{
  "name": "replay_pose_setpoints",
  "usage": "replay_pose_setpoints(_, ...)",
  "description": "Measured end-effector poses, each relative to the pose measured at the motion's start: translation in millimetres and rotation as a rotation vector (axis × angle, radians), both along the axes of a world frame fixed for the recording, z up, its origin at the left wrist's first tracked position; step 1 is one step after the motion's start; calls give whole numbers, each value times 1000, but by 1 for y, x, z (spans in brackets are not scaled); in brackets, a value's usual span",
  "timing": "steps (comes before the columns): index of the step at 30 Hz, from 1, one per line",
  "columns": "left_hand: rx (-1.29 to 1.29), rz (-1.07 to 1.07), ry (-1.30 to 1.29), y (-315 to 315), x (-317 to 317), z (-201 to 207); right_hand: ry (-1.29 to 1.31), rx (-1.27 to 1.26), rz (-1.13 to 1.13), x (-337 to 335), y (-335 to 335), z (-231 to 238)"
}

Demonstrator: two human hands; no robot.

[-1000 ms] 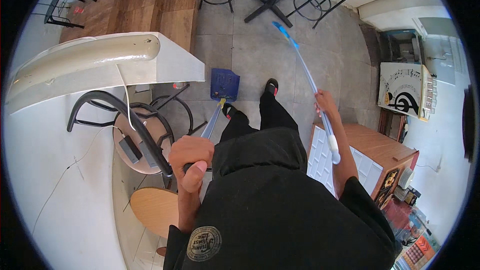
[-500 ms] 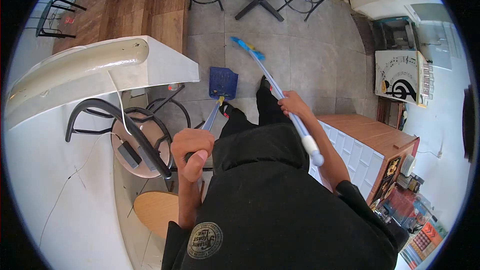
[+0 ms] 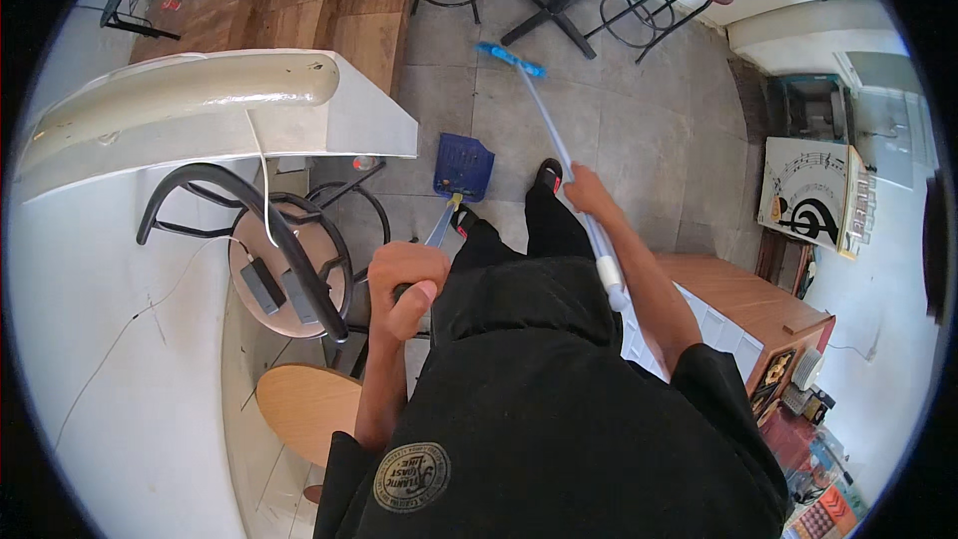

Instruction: Sweeping the floor of a cafe using a broom and dustpan.

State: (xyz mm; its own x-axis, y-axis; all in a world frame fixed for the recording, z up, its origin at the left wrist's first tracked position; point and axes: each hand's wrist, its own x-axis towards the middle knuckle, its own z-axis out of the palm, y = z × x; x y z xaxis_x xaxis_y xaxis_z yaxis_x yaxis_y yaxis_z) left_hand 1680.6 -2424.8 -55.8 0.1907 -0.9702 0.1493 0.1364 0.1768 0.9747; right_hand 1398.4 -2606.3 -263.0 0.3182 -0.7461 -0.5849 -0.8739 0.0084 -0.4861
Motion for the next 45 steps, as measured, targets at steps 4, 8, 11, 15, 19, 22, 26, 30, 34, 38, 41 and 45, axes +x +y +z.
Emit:
replay_pose_setpoints(4, 7, 41, -23, 4, 0, -4, 47, 147, 78, 17, 32, 11)
replay_pose_setpoints(8, 10, 68, -20, 10, 6, -6, -80, 302, -2, 13, 31, 71)
replay_pose_setpoints(11, 13, 68, -28, 13, 8, 1, -48, 287, -15, 27, 22, 80)
replay_pose_setpoints(15, -19, 119, 11, 21, 9, 8, -80, 163, 96, 81, -6, 42)
replay_pose_setpoints(19, -51, 163, 13, 17, 3, 22, -135, -295, 303, 112, -51, -75)
replay_pose_setpoints(22, -53, 185, 11, 25, 5, 24, -83, -401, 419, 122, -49, -101)
replay_pose_setpoints(26, -44, 251, 1, 40, 13, 18, 164, 10, 433, 98, -11, -61)
replay_pose_setpoints(30, -39, 274, -16, 35, 18, 11, 238, 11, 475, 32, 33, -18)
replay_pose_setpoints(34, -15, 223, -27, 37, 25, 3, 156, 2, 527, 3, 39, 29)
replay_pose_setpoints(38, 5, 236, -37, 37, 28, -4, 91, -154, 546, 3, 41, 53)
replay_pose_setpoints(41, 14, 221, -59, 38, 30, -8, 149, 21, 366, 37, 31, 56)
replay_pose_setpoints(45, 24, 208, -39, 30, 27, -6, 180, -153, 455, 66, 9, -8)
